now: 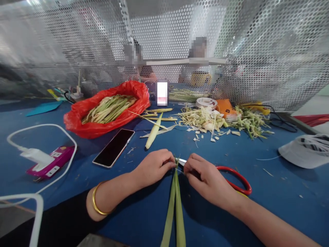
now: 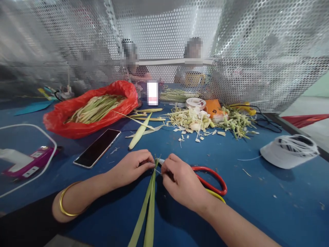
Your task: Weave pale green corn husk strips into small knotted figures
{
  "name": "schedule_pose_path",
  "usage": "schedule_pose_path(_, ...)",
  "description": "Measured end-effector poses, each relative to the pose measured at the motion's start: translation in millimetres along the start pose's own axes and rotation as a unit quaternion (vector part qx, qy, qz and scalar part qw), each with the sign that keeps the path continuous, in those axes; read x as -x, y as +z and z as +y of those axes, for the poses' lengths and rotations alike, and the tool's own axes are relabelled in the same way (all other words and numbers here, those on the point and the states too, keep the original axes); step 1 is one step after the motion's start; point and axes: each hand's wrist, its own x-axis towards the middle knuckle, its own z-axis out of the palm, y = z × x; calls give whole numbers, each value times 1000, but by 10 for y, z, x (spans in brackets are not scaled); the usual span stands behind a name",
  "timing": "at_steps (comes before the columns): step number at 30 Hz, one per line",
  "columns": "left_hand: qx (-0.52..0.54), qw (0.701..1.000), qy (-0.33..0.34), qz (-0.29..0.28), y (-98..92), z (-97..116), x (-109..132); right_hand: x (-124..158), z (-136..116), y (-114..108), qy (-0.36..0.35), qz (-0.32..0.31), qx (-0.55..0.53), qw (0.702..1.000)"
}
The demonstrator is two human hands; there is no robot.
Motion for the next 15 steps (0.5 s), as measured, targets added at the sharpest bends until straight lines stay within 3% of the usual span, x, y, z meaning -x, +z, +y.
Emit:
schedule_pose_path(4, -54, 997, 44, -40, -49, -24, 2, 29, -19, -14, 5, -16, -3, 1000)
schedule_pose_path(11, -84, 993, 53, -58, -16, 0, 2, 39, -33, -9, 21, -10, -67, 997)
schedule_pose_path(15, -67, 995, 52, -48, 1, -4, -3, 39, -59, -3, 124, -15, -140, 982)
